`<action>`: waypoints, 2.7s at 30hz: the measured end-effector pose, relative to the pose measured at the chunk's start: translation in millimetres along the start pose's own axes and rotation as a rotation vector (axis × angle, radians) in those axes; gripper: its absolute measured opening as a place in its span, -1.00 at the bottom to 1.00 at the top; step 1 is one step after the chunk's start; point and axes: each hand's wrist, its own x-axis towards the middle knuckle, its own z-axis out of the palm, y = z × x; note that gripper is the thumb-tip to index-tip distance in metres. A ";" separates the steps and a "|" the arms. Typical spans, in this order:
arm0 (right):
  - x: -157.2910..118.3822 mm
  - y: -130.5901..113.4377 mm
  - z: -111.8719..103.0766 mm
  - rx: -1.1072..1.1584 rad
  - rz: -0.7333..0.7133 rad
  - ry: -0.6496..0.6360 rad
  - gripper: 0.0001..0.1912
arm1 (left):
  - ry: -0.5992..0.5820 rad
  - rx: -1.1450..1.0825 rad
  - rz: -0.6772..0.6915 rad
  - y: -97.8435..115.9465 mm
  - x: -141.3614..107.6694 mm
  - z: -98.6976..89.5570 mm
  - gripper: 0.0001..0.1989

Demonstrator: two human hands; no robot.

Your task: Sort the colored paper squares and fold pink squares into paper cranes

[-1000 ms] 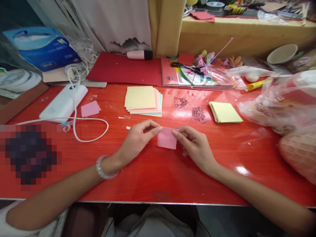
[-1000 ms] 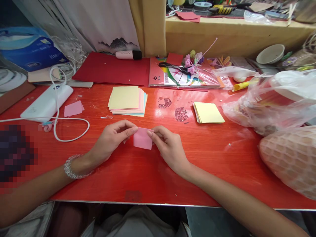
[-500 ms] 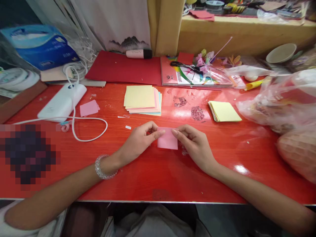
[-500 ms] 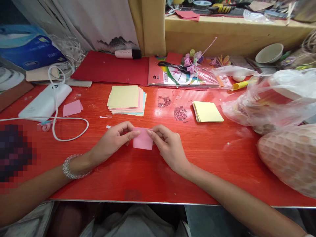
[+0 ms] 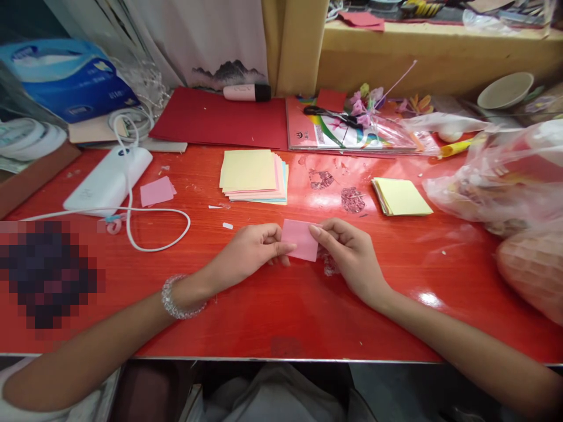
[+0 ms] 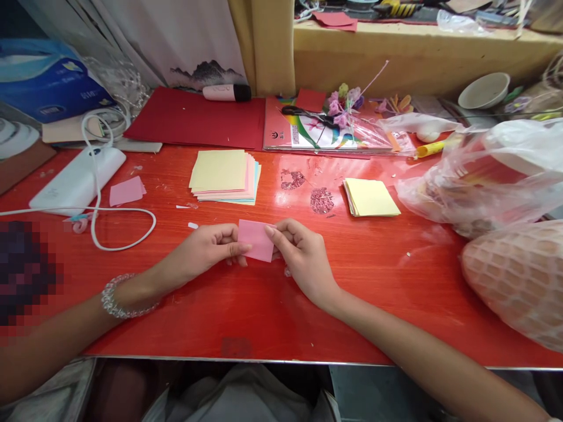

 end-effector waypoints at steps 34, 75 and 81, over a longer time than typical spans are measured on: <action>6.2 1.4 -1.8 -0.024 -0.027 -0.252 -0.77 | 0.277 0.114 0.143 9.5 -2.9 2.7 -0.74; 4.9 -1.8 -1.1 -0.082 -0.049 -0.172 -0.79 | 0.209 0.056 0.113 11.4 -2.6 3.7 -0.78; 4.5 -2.0 -1.4 -0.157 -0.088 -0.275 -0.88 | 0.208 0.207 0.190 8.7 -5.5 5.3 -0.78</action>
